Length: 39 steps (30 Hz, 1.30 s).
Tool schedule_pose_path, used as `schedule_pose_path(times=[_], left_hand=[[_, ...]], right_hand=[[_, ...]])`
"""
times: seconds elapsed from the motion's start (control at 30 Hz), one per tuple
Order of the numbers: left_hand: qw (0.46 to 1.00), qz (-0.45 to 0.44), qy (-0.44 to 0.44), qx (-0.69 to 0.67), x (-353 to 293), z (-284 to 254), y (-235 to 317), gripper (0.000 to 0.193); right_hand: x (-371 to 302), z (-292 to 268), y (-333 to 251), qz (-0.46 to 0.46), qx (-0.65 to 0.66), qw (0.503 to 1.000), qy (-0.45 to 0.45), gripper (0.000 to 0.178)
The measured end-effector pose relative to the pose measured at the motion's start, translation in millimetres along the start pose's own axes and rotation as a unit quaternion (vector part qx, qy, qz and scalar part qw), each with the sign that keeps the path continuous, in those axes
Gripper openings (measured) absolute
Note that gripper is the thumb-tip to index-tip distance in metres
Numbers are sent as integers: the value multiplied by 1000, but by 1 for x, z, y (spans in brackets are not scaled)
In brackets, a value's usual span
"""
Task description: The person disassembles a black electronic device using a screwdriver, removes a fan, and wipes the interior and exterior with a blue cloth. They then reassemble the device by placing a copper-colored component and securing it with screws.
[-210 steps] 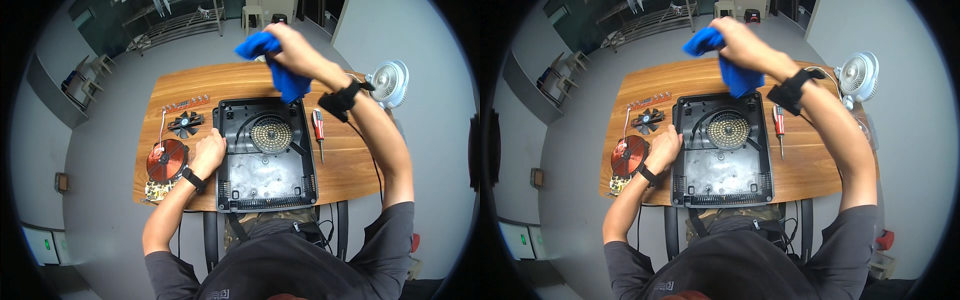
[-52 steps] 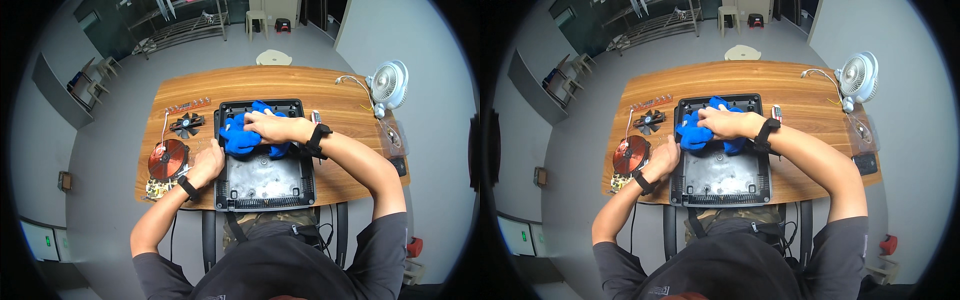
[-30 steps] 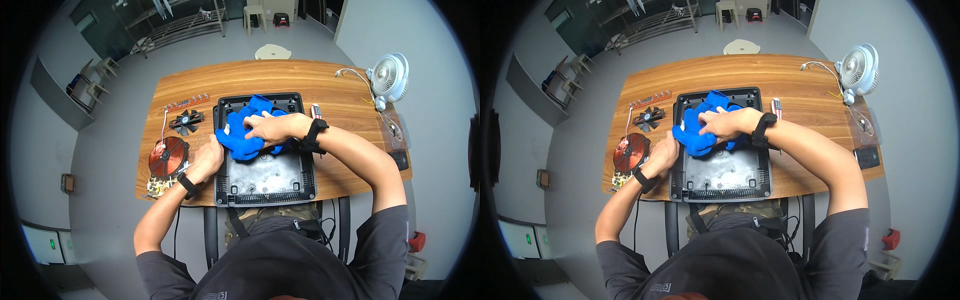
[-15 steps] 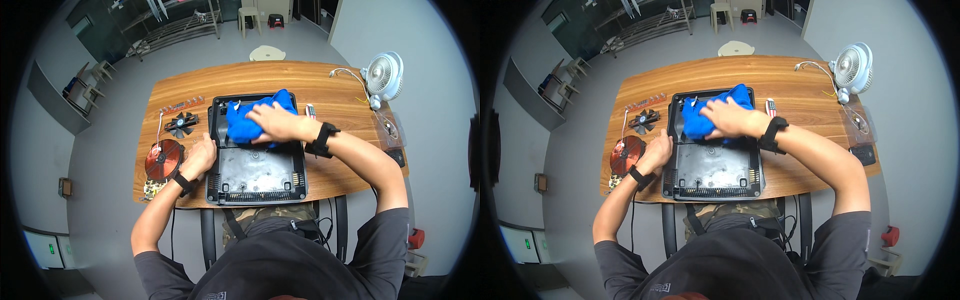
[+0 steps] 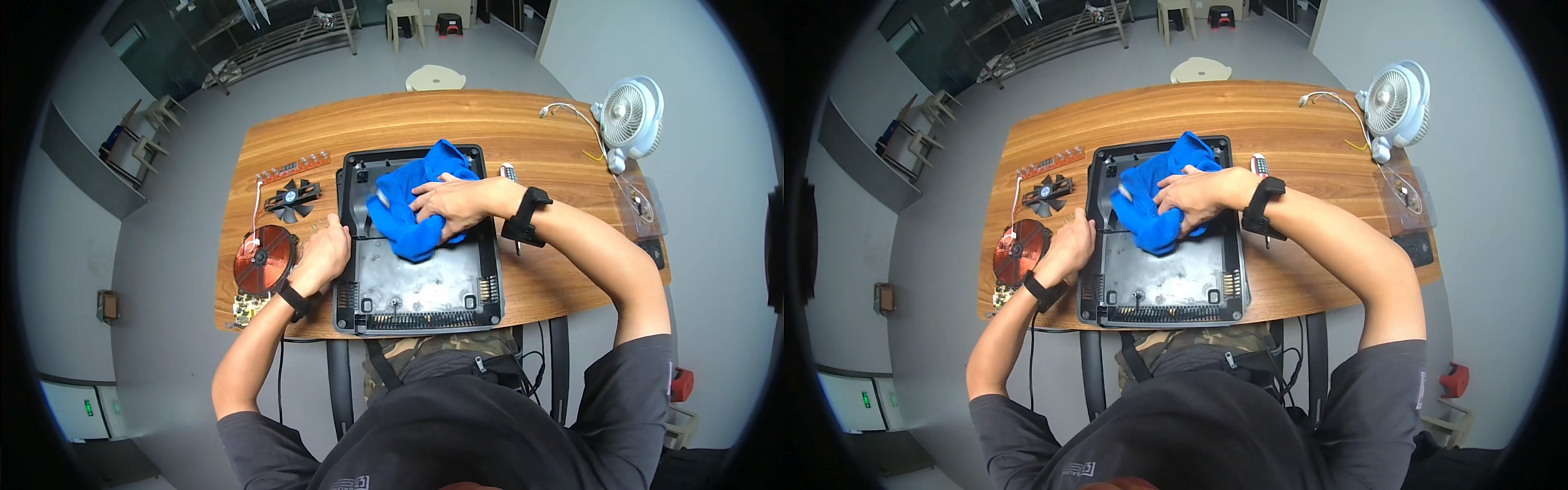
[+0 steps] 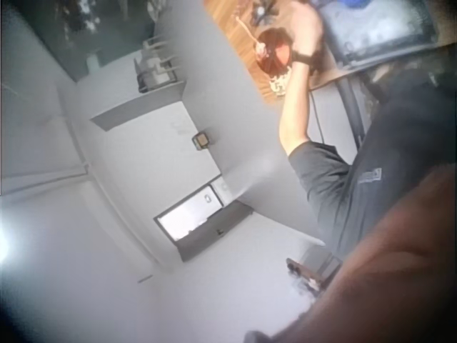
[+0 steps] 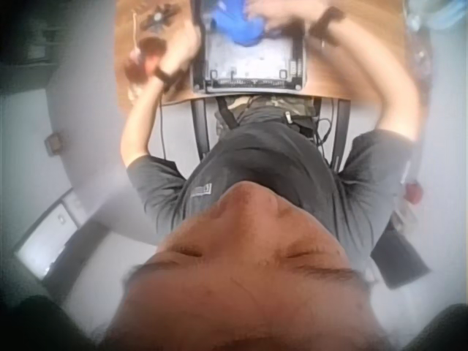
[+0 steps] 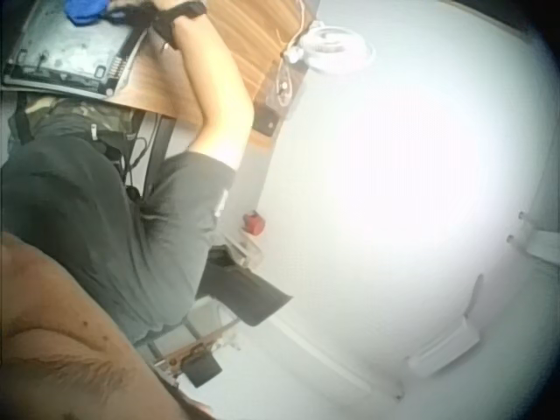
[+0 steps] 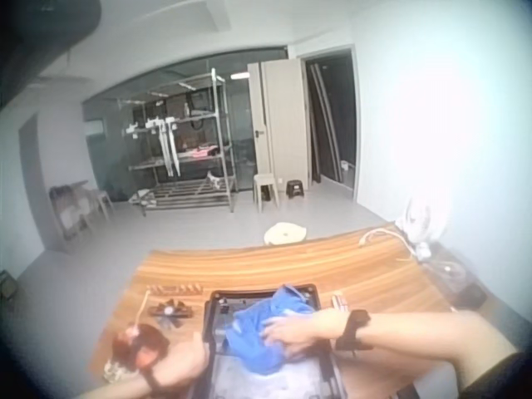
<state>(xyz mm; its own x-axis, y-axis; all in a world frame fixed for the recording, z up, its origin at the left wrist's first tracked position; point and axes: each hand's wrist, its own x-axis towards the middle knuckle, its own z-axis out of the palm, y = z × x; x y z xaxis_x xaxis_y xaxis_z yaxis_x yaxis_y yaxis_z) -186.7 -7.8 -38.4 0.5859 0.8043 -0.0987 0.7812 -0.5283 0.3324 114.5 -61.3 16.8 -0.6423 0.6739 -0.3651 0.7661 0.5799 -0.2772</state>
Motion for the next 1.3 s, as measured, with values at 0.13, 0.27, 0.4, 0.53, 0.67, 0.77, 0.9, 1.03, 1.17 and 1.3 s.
schedule_pose_path(times=[0.13,0.27,0.4,0.53,0.67,0.77,0.9,1.03,1.17,1.3], left_hand=[[1000,3,-1,-6,-1,-1,0,32],[1000,9,11,-10,-4,-3,4,32],[1000,20,18,-6,-2,3,-2,33],[1000,19,23,-2,-2,2,1,34],[999,28,19,2,0,6,-3,33],[1000,19,13,-8,-2,3,0,33],[1000,0,7,15,0,4,1,31],[1000,18,23,7,0,4,-1,31],[999,28,26,13,1,9,-5,31],[999,34,28,16,2,10,-6,32]], right_hand=[[-1,-5,-10,20,-25,999,-12,54],[3,3,-17,45,-61,997,27,50],[5,4,-20,61,-100,991,67,42],[-2,-1,-2,50,-58,967,243,29],[-34,-37,-5,88,-10,927,364,29],[-54,-50,-20,103,-6,928,357,32],[-58,-21,-42,63,-65,946,310,33],[-52,29,-63,35,-117,961,250,56],[-41,41,-93,46,-112,969,214,56],[-27,44,-101,27,-100,970,220,54]])
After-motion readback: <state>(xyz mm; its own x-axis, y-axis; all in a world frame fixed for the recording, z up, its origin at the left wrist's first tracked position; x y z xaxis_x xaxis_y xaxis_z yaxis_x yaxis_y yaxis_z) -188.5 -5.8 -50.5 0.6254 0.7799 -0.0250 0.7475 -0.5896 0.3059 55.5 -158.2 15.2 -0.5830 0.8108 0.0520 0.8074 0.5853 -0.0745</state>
